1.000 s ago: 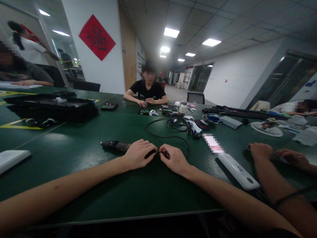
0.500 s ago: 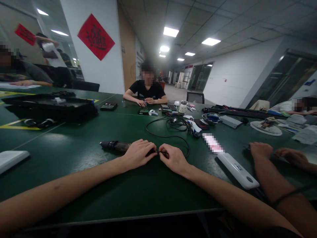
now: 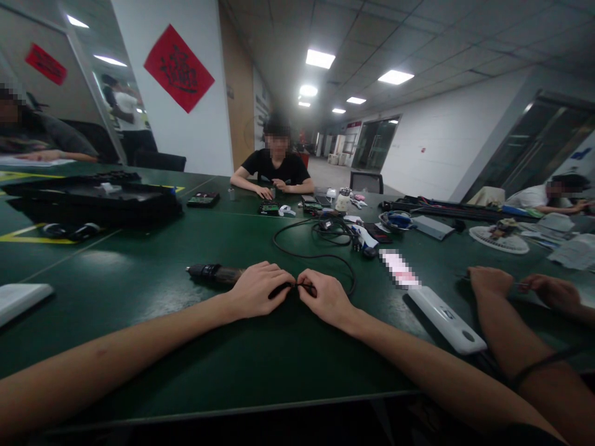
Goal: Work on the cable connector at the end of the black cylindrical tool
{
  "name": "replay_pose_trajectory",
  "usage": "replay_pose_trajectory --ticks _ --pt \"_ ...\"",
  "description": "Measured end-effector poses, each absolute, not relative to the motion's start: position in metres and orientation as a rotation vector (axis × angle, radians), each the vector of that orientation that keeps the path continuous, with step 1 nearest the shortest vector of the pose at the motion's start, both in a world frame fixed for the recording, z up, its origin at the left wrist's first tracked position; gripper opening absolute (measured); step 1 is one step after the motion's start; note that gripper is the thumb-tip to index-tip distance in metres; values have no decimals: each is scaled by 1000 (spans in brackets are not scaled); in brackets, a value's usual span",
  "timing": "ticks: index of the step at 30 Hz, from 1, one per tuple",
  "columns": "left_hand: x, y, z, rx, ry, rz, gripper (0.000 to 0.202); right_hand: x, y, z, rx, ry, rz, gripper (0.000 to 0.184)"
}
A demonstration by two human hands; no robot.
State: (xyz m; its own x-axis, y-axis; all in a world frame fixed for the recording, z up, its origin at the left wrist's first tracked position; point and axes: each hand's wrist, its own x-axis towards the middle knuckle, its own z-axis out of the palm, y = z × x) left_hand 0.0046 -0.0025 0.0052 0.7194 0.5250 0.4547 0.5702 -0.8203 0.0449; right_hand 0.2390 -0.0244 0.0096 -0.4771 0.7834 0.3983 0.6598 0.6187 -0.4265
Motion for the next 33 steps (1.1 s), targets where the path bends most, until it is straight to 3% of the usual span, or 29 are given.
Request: replay_pose_trajectory --ticks 33 --pt "2 -3 1 -2770 -878 -676 22 239 -27 12 -1141 -2294 219 10"
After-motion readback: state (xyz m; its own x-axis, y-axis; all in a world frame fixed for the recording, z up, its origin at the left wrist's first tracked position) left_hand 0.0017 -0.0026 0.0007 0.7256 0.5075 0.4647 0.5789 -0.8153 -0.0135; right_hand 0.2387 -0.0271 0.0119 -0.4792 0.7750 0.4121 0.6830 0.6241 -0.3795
